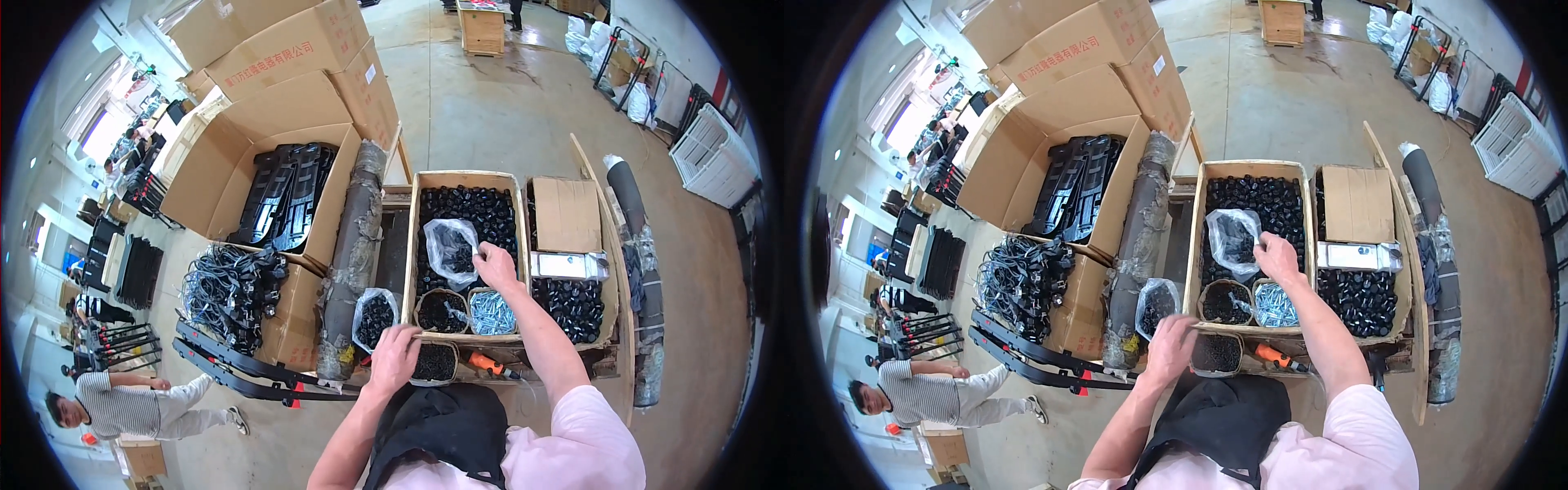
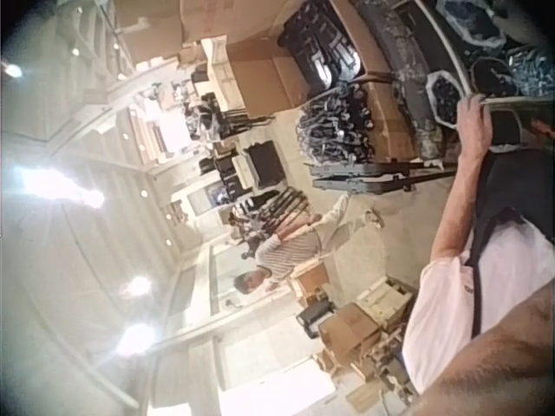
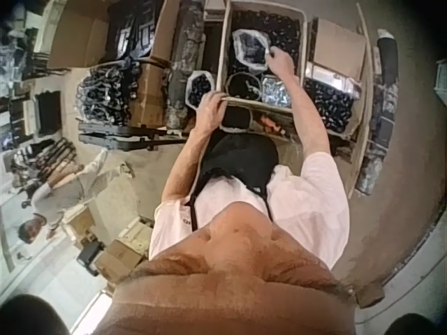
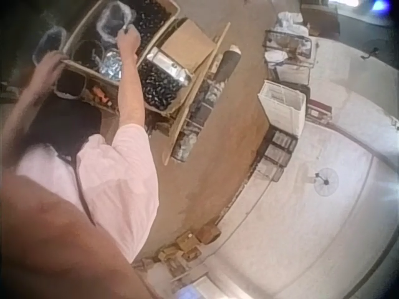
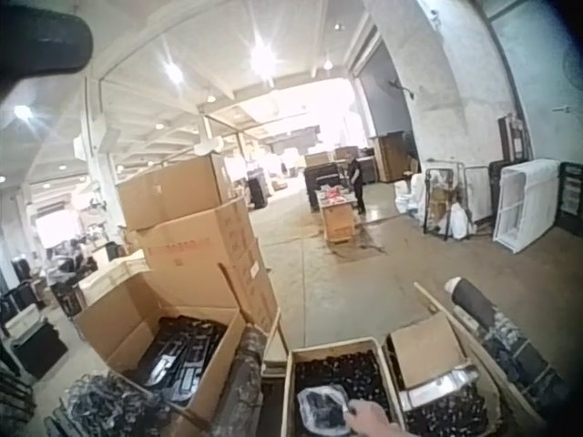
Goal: Assembling plastic product components using an electric screwdriver and organizing small parts into plastic bags.
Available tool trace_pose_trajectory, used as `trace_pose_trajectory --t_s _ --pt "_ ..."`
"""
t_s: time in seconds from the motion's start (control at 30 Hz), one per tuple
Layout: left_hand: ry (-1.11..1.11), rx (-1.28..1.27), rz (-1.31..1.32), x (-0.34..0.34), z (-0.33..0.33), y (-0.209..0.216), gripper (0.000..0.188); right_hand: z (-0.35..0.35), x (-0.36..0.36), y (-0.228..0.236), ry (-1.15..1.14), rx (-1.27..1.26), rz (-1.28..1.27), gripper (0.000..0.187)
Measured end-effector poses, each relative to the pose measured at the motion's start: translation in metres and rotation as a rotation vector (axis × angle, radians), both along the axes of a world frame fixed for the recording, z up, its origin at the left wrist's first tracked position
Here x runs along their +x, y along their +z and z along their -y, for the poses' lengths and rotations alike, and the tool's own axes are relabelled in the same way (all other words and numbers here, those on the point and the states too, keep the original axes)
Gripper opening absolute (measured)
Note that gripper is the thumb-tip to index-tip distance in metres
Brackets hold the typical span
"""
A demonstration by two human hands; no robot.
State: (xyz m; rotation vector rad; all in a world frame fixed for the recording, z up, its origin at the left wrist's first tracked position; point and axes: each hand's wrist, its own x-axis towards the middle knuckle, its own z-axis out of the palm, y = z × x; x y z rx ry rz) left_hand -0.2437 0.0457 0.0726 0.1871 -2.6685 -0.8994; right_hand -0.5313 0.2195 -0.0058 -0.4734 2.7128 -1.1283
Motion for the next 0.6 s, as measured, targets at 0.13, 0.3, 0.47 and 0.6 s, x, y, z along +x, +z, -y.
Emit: trace_pose_trajectory --t_s 0.13,0.3,0.47,0.6 --pt "-0.04 -0.075 -0.068 -0.047 -0.028 0.039 0.043 0.0 0.018 0.057 0.119 -0.082 -0.047 0.023" --pt "-0.163 -0.252 0.005 -0.077 -0.04 0.043 0.051 -0.022 0.034 0.106 0.217 -0.148 0.083 0.028" --pt "-0.39 -0.213 0.07 -0.056 -0.041 0.021 0.012 -0.047 0.027 0.099 0.214 -0.103 0.151 0.028" --pt "-0.327 -0.169 0.02 -0.043 -0.056 0.046 0.013 -0.055 0.033 0.085 0.333 -0.373 0.525 0.03"
